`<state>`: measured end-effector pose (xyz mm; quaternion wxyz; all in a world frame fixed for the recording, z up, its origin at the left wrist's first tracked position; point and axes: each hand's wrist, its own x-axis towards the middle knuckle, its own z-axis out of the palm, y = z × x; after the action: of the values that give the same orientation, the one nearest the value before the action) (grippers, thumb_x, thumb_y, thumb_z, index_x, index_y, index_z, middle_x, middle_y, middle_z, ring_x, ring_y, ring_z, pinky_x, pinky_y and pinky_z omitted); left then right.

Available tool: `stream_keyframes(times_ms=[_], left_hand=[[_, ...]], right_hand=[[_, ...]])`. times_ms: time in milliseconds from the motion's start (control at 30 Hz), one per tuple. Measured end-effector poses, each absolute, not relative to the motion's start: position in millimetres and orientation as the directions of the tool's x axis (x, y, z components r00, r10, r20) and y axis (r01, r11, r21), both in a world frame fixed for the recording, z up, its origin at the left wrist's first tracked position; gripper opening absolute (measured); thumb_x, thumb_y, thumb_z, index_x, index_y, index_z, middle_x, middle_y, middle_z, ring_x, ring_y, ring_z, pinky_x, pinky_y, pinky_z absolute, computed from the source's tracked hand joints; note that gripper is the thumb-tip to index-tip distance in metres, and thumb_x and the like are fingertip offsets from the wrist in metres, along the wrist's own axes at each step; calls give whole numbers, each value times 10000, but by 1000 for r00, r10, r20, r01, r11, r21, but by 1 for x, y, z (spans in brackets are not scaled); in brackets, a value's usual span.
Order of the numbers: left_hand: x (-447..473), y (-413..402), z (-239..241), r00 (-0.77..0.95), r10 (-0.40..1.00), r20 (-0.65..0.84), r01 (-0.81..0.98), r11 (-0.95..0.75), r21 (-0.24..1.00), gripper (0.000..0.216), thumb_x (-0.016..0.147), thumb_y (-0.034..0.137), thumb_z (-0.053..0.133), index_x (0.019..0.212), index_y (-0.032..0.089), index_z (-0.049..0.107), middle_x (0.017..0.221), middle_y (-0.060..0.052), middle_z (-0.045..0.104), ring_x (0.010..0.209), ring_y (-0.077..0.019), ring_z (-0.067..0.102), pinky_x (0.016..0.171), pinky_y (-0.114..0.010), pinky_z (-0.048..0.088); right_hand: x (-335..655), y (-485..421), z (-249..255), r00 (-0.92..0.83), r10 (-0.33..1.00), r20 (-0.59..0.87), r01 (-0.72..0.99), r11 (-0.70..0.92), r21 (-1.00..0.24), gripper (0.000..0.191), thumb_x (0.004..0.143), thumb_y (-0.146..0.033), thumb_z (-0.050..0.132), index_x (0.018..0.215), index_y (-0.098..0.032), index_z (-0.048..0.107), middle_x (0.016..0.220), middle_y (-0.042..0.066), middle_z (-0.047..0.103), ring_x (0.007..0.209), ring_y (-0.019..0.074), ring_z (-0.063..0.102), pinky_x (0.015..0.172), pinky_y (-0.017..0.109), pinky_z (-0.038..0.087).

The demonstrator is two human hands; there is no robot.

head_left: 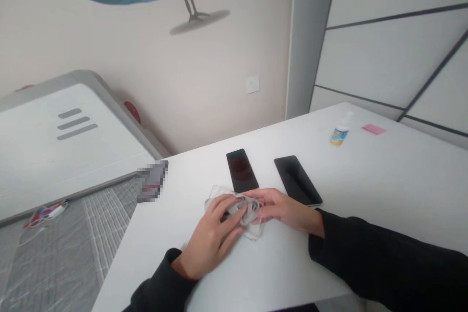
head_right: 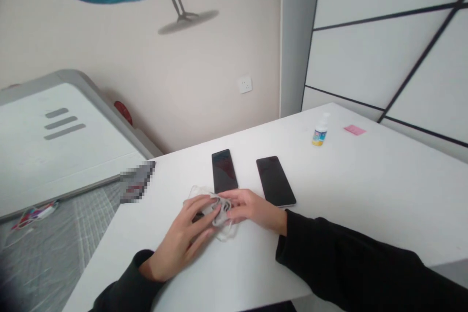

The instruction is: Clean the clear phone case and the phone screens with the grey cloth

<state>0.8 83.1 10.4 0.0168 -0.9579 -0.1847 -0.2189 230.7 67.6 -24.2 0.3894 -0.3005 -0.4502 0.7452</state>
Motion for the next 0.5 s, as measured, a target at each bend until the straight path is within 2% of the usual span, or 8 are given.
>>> stream_keyframes(times_ms=[67, 167, 233, 300, 400, 500], left_hand=[[2, 80, 13, 922, 230, 312, 238, -971, 14, 389, 1070, 342, 434, 1327, 123, 626, 1376, -148, 643, 1387, -300, 497, 1107, -438, 499], [-9, 87, 16, 973, 91, 213, 127, -978, -164, 374, 1061, 320, 475, 1344, 128, 626, 1394, -78, 668, 1418, -279, 481, 1236, -426, 319], [-25, 97, 18, 982, 56, 178, 106, -952, -287, 384, 1061, 273, 480, 1410, 157, 587, 1399, -42, 675, 1395, -247, 516, 1288, -429, 150], [-44, 108, 20, 984, 74, 159, 125, -933, -338, 412, 1045, 249, 491, 1440, 158, 565, 1357, -53, 702, 1385, -236, 535, 1295, -427, 90], [-66, 115, 18, 975, 136, 176, 191, -917, -351, 465, 1027, 310, 519, 1466, 159, 539, 1344, -97, 704, 1390, -262, 531, 1279, -432, 176], [-68, 103, 12, 949, 259, 179, 295, -931, -215, 530, 1039, 460, 478, 1455, 136, 535, 1390, -168, 642, 1327, -295, 570, 1170, -435, 407]], right_hand=[[231, 68, -25, -559, 826, -76, -335, -309, -890, 597, 631, -160, 709, 1228, -181, 720, 1029, 52, 760, 902, 181, 694, 795, 283, 524], [230, 69, -23, -618, 784, -57, -346, -336, -876, 615, 560, -108, 682, 1169, -172, 738, 968, 30, 751, 869, 166, 679, 749, 254, 495], [231, 69, -21, -651, 757, -53, -341, -354, -871, 589, 562, -109, 696, 1145, -172, 743, 954, 23, 743, 892, 171, 678, 759, 255, 493], [232, 67, -17, -681, 730, -59, -330, -378, -865, 552, 589, -129, 701, 1138, -167, 742, 950, 29, 740, 938, 187, 684, 790, 268, 499], [233, 64, -11, -707, 698, -113, -291, -433, -853, 505, 608, -168, 678, 1109, -157, 743, 962, 45, 740, 980, 189, 684, 815, 264, 497], [232, 62, -10, -692, 705, -159, -280, -465, -840, 490, 583, -184, 645, 1062, -153, 744, 944, 39, 734, 922, 163, 672, 822, 255, 484]])
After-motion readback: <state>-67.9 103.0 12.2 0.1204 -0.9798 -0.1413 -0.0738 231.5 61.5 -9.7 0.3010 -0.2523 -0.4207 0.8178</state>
